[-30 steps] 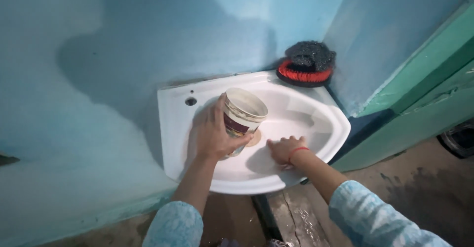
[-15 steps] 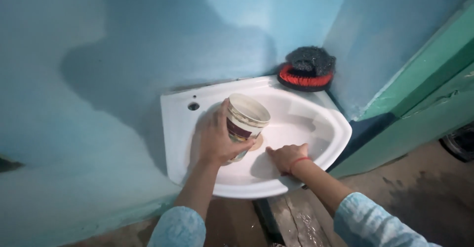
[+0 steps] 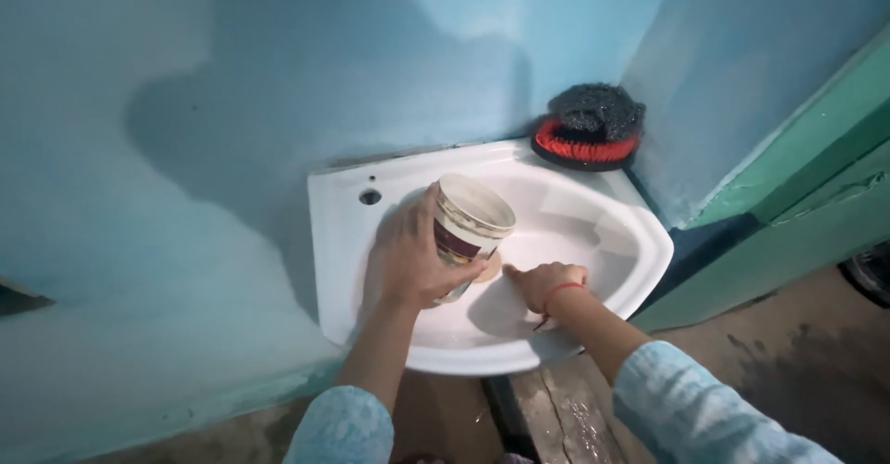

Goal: Cleaning a small corner sink using a container, water, and scrubbing tools.

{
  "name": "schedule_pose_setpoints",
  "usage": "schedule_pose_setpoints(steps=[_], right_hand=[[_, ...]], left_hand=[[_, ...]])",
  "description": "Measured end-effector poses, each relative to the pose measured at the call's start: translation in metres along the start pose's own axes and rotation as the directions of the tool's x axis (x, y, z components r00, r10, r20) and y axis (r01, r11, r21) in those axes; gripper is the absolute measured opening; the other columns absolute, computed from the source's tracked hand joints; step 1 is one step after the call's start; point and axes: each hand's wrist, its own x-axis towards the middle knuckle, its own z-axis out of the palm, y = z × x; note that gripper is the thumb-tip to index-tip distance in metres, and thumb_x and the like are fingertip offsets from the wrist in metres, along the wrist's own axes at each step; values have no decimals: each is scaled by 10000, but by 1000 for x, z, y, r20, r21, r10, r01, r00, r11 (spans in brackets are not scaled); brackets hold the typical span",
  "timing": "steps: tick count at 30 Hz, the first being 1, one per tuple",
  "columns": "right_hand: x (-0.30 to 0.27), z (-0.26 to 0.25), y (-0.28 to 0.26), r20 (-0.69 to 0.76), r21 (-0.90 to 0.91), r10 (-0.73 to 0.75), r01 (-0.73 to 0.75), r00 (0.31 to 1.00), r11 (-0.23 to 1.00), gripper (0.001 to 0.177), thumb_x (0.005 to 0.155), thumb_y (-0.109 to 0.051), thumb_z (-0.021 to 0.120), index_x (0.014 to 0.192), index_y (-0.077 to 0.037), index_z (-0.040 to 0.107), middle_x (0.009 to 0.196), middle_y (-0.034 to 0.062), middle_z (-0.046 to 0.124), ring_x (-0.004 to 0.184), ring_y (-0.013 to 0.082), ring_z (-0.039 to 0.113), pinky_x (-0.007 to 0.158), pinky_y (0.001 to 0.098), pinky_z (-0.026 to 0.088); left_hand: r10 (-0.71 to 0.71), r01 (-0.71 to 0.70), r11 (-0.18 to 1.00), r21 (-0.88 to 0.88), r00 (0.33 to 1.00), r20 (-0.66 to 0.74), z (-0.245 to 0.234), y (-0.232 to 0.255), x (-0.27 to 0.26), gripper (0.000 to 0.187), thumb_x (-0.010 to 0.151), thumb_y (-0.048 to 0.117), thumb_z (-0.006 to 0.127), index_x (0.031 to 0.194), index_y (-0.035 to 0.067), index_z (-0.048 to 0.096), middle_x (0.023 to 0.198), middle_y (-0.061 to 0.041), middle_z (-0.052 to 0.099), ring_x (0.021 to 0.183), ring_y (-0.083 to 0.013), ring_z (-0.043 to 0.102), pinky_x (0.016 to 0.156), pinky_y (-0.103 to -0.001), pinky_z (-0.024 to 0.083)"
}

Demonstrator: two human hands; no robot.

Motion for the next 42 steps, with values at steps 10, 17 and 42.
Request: schedule_pose_setpoints(steps=[10,17,42], right_hand=[[12,15,6,-48,16,-52,52,997,998,525,1107,-332,303,1602,-500,265,1322,15,690,1172,253,694,964,484,544],[-4,3,0,-46,35,-19,20,999,999,608,1077,-279,373,1632,-461,202,1335,15,680,1186,243,685,975,473,547],[-11,-3,-3,11,60,22,-22,1000,998,672,1067,-217,412,1640,-477,175,1254,-11,755,1135,214,716,918,479,569]], left_hand=[[-5,6,1000,-26,1000,30,1,-1,0,1304,608,578,881,1602,196,128,1469,-183,460,1349,-411,470,1085,-539,417],[-78,80,997,-13,990,114,-7,10,0,1320,596,577,878,1612,207,121,1457,-189,462,1329,-403,494,1084,-517,444],[4,-3,999,-44,1000,13,-1,5,-3,1308,583,549,904,1590,161,164,1464,-205,457,1343,-418,459,1084,-534,409]])
